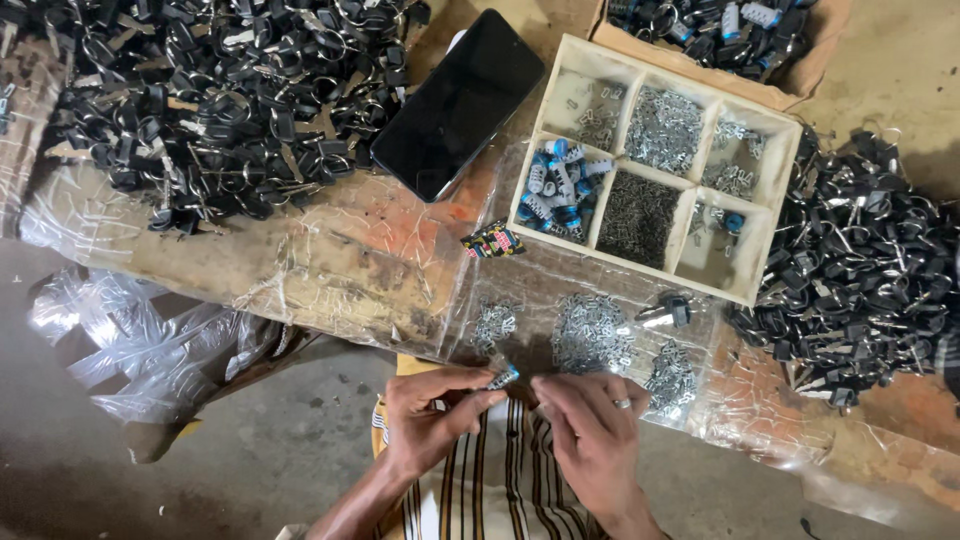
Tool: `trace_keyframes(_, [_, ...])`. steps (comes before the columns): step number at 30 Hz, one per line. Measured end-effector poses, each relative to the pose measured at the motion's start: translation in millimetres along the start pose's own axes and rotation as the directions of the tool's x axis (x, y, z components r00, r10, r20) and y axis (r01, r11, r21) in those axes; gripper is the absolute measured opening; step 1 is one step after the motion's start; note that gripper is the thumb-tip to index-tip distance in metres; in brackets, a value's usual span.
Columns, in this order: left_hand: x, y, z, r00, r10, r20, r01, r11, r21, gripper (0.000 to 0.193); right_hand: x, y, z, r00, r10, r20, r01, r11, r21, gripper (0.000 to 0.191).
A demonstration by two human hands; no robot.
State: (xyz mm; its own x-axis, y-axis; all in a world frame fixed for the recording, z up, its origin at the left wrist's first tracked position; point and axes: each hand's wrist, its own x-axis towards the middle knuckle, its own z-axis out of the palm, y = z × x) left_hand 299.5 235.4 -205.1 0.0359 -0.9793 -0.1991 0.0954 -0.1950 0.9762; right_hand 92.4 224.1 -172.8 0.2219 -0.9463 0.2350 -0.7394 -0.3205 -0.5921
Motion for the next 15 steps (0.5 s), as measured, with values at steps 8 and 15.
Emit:
trace_keyframes(8, [6,-1,17,0.995,0.047,0.089,-0.064,0.978,0.198,0.025,7,-13,-5,0.986,0.079,-0.150,-0.043,0.972,0.230,0.023])
trace_keyframes(15, [7,-4,14,0.930,0.327,0.168,-0.363,0.889,0.278,0.026,0,-9,9,0.973,0.138,-0.182,-0.081,0.954,0.288,0.024])
